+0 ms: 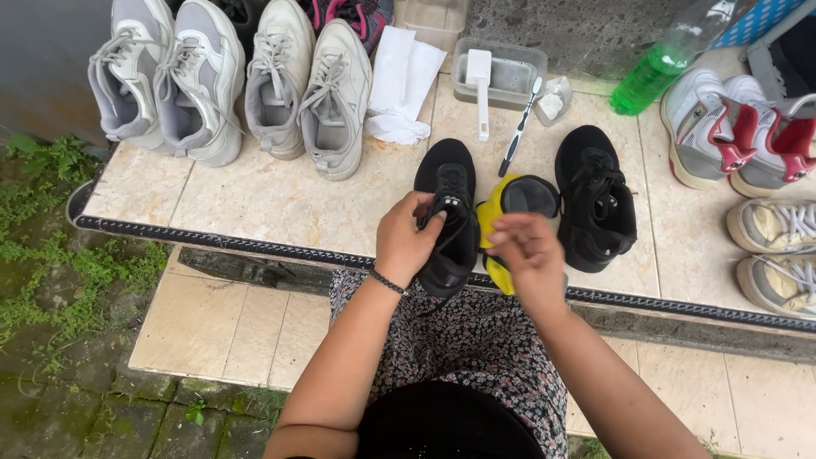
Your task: Polishing a black sneaker with a yellow microfiber cloth and adjusting the laces.
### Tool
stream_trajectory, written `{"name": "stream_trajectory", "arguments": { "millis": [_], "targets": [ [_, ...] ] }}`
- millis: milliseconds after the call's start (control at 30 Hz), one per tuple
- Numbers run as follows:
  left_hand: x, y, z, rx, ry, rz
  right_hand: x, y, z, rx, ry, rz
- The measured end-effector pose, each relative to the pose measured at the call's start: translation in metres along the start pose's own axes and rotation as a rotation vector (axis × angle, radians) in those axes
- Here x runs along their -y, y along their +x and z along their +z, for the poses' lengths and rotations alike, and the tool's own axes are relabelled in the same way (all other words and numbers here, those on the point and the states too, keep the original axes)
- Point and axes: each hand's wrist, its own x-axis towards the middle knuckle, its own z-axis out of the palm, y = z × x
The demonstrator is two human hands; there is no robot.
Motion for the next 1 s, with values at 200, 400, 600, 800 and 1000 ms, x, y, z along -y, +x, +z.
{"name": "stream_trajectory", "arguments": {
  "millis": [200,400,600,800,1000],
  "targets": [
    [-0.002,-0.003,0.007,0.028,-0.080,0.018,-0.048,0.020,0.002,-0.007,-0.323,0.228],
    [0.008,0.004,0.005,0.104,-0.196,0.036,-0.056,0.025,-0.005,-0.013,-0.153,0.206],
    [0.003,0.014,0.006,0.175,-0.103,0.085,-0.034,0.028,0.005,-0.011,-0.219,0.145],
    [0.004,0.019,0.003,0.213,-0.039,0.126,-0.058,0.047,-0.007,0.017,-0.133,0.188],
    [-0.026,0.024,0.005,0.264,0.076,0.349,-0.008,0.064,-0.005,0.044,0.086,0.435]
  ]
}}
